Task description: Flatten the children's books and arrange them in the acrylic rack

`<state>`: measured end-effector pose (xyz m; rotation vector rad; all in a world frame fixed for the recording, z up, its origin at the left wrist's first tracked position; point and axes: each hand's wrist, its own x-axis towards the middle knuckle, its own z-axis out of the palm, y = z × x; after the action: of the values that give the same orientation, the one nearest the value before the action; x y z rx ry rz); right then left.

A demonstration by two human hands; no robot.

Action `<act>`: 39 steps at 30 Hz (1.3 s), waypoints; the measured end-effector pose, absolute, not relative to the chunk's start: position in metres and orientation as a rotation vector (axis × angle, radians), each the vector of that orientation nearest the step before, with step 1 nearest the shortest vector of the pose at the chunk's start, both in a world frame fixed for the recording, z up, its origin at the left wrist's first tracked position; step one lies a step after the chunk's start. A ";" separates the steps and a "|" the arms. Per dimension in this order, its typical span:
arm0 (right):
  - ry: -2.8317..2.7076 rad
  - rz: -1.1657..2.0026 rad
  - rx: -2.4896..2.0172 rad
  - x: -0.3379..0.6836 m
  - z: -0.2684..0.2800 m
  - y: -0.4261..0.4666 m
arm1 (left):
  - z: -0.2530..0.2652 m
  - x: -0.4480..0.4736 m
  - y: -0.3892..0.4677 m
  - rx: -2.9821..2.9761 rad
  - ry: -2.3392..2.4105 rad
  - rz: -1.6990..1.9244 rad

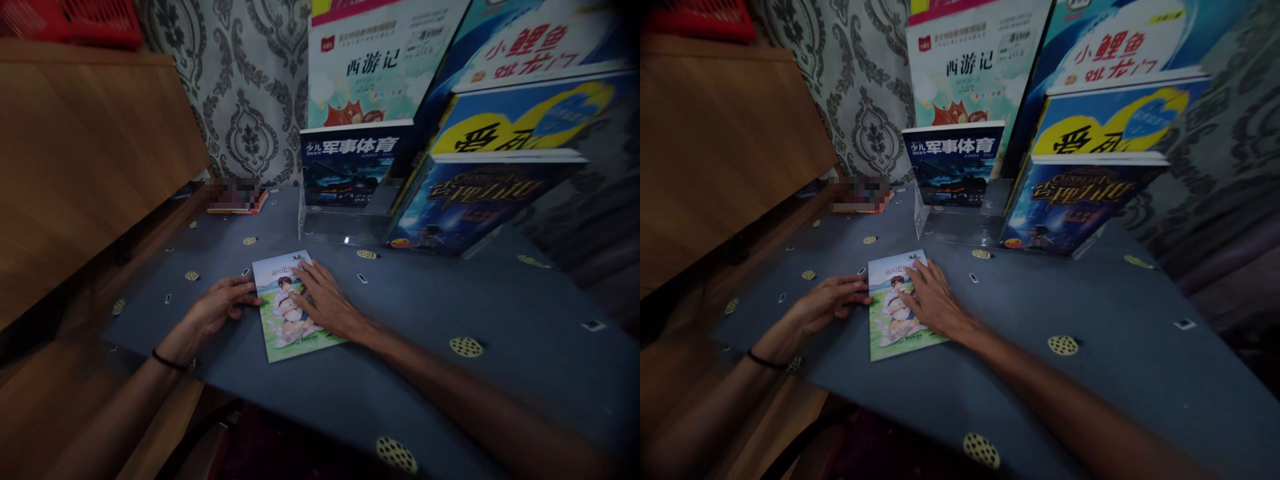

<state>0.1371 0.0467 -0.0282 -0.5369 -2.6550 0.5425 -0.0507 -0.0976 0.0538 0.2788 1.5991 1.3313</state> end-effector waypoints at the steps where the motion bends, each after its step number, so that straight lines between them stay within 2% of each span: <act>1: -2.662 0.539 -0.542 0.137 -0.028 0.046 | 0.054 -0.052 -0.097 0.283 1.583 1.305; 12: -2.731 0.361 -0.728 0.132 -0.020 0.031 | 0.028 -0.061 -0.087 0.627 1.647 1.236; 16: -2.716 0.313 -0.587 0.131 -0.017 0.029 | 0.017 -0.058 -0.088 1.097 1.952 1.098; 20: -2.743 0.401 -0.380 0.115 -0.014 0.033 | 0.007 -0.049 -0.094 1.551 2.280 0.931; 23: -2.805 0.466 -0.250 0.093 -0.011 0.038 | 0.005 -0.045 -0.096 1.730 2.339 0.761; 30: -2.861 0.541 -0.165 0.057 -0.011 0.053 | 0.009 -0.062 -0.093 1.856 2.200 0.585; 39: -2.743 0.560 -0.165 0.053 -0.008 0.057 | 0.011 -0.070 -0.092 1.824 2.173 0.641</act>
<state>0.0527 0.0568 -0.0081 -0.1649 -2.7429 0.5598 -0.0696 -0.0925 0.0111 1.8239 2.1727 0.6408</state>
